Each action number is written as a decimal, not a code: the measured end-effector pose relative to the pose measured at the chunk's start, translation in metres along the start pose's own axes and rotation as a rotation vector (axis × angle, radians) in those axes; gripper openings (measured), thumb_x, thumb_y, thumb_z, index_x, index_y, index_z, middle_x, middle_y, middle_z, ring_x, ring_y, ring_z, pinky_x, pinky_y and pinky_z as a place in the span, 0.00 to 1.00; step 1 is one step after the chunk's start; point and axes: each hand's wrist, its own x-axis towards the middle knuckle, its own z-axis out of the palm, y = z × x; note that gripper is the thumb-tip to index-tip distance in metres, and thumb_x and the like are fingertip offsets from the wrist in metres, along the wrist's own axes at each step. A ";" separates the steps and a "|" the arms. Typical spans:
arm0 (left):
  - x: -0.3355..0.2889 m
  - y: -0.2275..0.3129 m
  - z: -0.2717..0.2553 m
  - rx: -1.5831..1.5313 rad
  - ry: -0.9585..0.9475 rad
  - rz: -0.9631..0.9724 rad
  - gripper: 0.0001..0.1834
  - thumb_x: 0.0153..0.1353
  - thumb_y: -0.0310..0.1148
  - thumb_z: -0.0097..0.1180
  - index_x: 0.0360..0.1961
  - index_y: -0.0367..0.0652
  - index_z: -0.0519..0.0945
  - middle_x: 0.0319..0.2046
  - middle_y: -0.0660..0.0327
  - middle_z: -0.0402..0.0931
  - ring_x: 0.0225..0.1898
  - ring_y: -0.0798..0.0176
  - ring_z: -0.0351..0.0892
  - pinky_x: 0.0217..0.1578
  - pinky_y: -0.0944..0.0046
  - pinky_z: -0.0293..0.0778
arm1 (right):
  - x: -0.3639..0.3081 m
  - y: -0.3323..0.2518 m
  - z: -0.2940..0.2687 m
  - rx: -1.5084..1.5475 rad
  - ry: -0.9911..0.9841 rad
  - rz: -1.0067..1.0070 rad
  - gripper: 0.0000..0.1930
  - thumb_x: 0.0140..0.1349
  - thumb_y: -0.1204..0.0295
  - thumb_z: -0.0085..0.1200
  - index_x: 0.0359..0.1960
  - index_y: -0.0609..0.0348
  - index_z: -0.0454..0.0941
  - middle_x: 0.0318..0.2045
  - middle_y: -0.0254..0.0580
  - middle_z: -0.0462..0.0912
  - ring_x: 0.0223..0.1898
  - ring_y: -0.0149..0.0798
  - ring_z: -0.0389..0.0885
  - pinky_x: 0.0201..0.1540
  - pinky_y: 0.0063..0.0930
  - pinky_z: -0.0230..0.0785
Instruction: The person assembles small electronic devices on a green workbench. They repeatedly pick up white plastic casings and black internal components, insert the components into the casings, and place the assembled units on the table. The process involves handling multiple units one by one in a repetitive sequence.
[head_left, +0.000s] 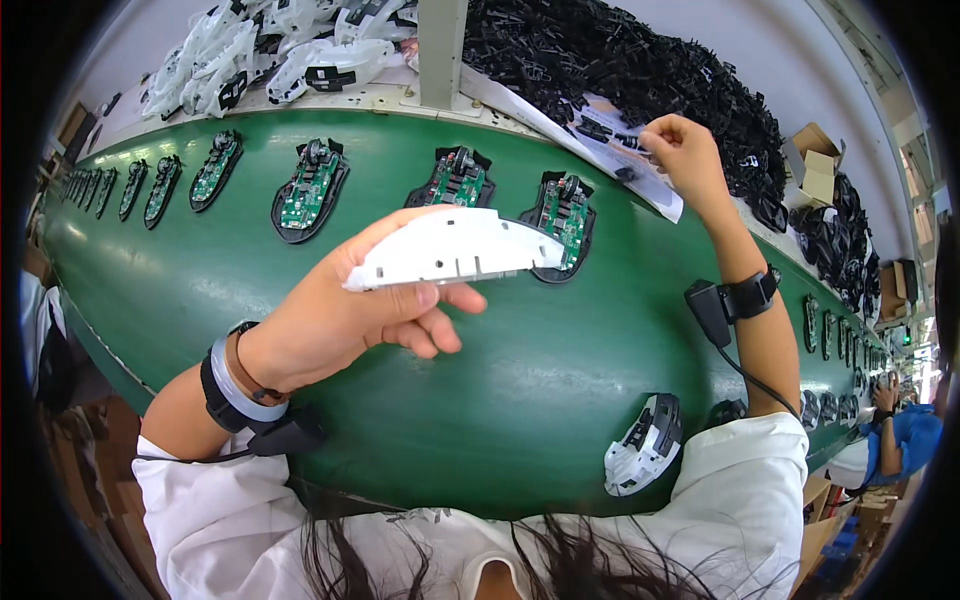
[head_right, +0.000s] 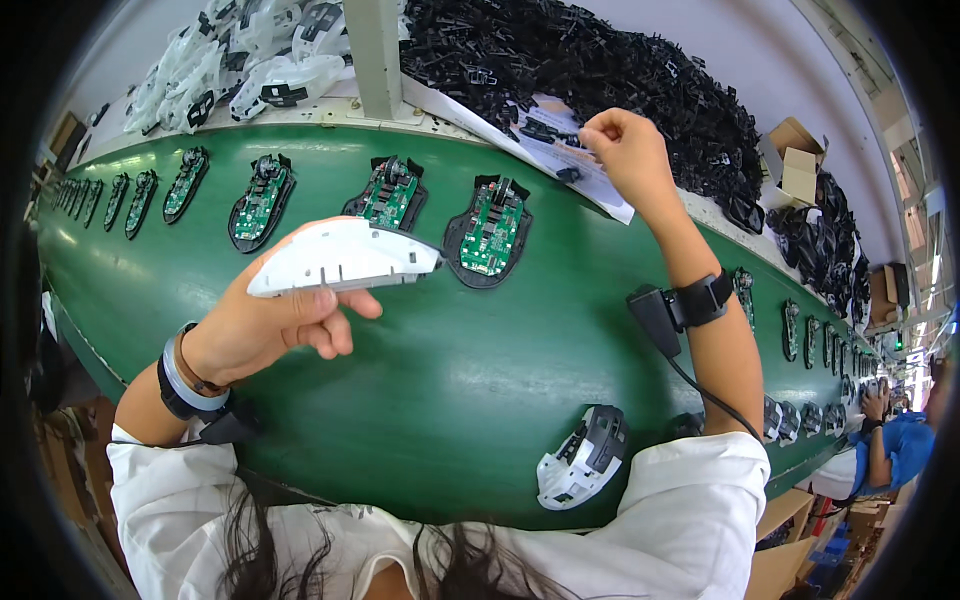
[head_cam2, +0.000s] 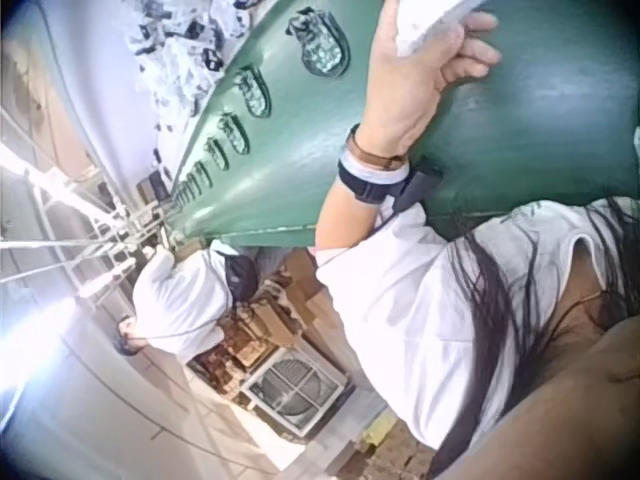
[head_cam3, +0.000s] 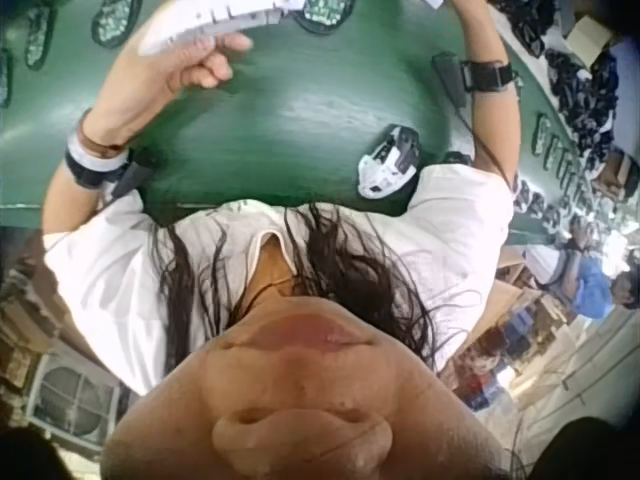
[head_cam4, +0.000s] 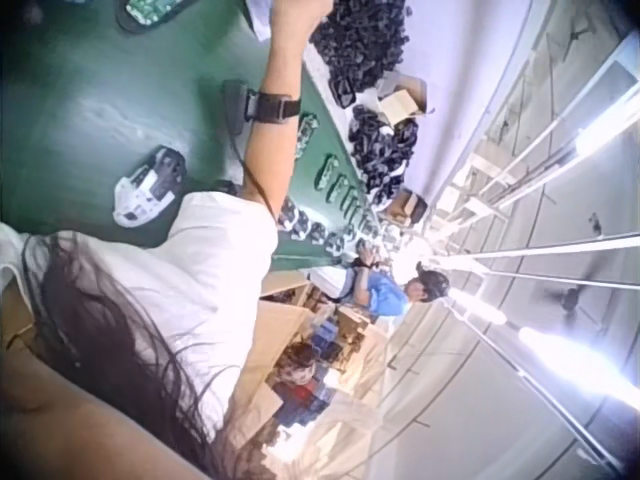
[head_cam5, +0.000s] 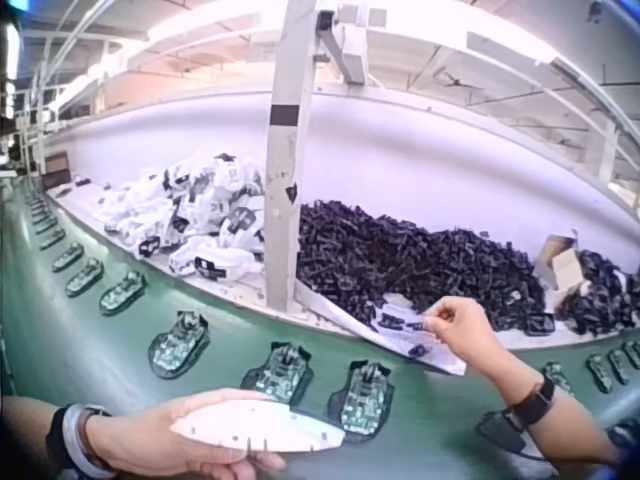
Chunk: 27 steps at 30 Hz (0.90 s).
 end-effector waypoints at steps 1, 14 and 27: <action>0.000 0.000 0.002 0.024 0.003 0.040 0.30 0.63 0.23 0.50 0.65 0.42 0.57 0.49 0.49 0.73 0.37 0.64 0.80 0.35 0.70 0.78 | 0.000 0.001 -0.002 0.138 0.009 0.056 0.06 0.56 0.72 0.59 0.29 0.62 0.79 0.22 0.34 0.78 0.22 0.24 0.73 0.27 0.20 0.69; 0.003 -0.004 0.009 -0.050 0.206 0.269 0.36 0.58 0.24 0.56 0.67 0.41 0.55 0.49 0.55 0.75 0.48 0.67 0.75 0.50 0.64 0.69 | -0.061 -0.057 -0.014 0.561 -0.120 0.097 0.07 0.60 0.69 0.57 0.32 0.60 0.77 0.22 0.28 0.76 0.23 0.21 0.72 0.26 0.14 0.68; 0.021 -0.021 0.008 -0.167 0.162 0.268 0.12 0.61 0.27 0.56 0.45 0.41 0.74 0.38 0.67 0.78 0.41 0.74 0.75 0.46 0.69 0.70 | -0.132 -0.153 0.056 0.020 0.187 -1.179 0.10 0.40 0.83 0.61 0.27 0.67 0.75 0.25 0.44 0.76 0.22 0.38 0.76 0.22 0.25 0.70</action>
